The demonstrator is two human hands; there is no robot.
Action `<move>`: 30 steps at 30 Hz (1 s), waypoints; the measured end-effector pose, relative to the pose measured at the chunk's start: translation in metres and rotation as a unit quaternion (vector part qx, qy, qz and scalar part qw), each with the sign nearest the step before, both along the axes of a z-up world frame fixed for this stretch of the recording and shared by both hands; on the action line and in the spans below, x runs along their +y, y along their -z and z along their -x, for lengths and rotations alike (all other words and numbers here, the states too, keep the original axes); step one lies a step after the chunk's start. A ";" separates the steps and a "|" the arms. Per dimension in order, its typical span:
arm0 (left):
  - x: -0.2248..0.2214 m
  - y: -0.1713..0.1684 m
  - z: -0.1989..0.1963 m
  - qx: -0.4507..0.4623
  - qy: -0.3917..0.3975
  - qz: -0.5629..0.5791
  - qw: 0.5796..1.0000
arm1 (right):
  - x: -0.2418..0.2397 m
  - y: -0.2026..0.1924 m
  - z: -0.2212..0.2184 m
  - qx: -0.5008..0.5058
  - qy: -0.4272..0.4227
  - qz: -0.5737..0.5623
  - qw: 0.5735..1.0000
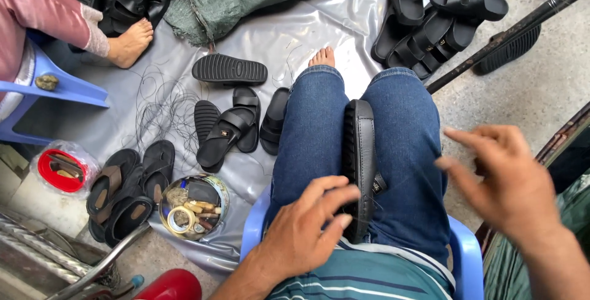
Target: Hand-stitching the strap of a black sandal to its sole using a needle and thread.
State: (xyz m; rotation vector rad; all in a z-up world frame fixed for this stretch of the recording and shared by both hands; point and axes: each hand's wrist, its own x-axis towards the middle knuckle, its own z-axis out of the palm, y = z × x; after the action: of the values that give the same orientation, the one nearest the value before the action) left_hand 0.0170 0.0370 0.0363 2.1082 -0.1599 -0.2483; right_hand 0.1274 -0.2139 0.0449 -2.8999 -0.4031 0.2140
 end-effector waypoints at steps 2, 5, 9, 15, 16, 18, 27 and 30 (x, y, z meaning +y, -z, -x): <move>0.000 0.008 0.002 -0.017 -0.006 -0.028 0.999 | 0.013 0.011 0.013 -0.008 -0.143 -0.057 0.988; 0.000 0.019 0.003 -0.027 -0.013 -0.081 0.996 | 0.030 0.021 0.020 0.000 -0.300 -0.159 0.941; 0.017 -0.007 -0.003 0.044 0.105 0.125 0.986 | 0.049 0.023 0.014 0.056 -0.312 -0.286 0.904; 0.022 -0.013 0.010 0.065 0.023 0.433 0.899 | 0.052 0.027 0.012 0.118 -0.234 -0.302 0.916; 0.016 -0.005 0.006 0.061 0.022 0.432 0.900 | 0.051 0.030 0.010 0.116 -0.237 -0.303 0.916; 0.000 0.010 0.002 0.010 -0.095 0.121 0.988 | 0.042 0.035 0.015 0.165 -0.150 -0.320 0.921; 0.019 0.040 -0.005 0.047 0.091 0.060 0.993 | 0.035 0.030 0.025 0.180 -0.204 -0.301 0.914; 0.053 0.049 -0.003 0.241 -0.073 0.217 0.943 | 0.027 -0.010 0.007 0.325 -0.212 -0.178 0.904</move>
State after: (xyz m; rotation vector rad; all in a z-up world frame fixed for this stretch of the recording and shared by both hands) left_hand 0.0204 0.0905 -0.0122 1.5598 0.2153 -0.5749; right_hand 0.1208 -0.1870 0.0551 -2.1749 -0.8279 1.0159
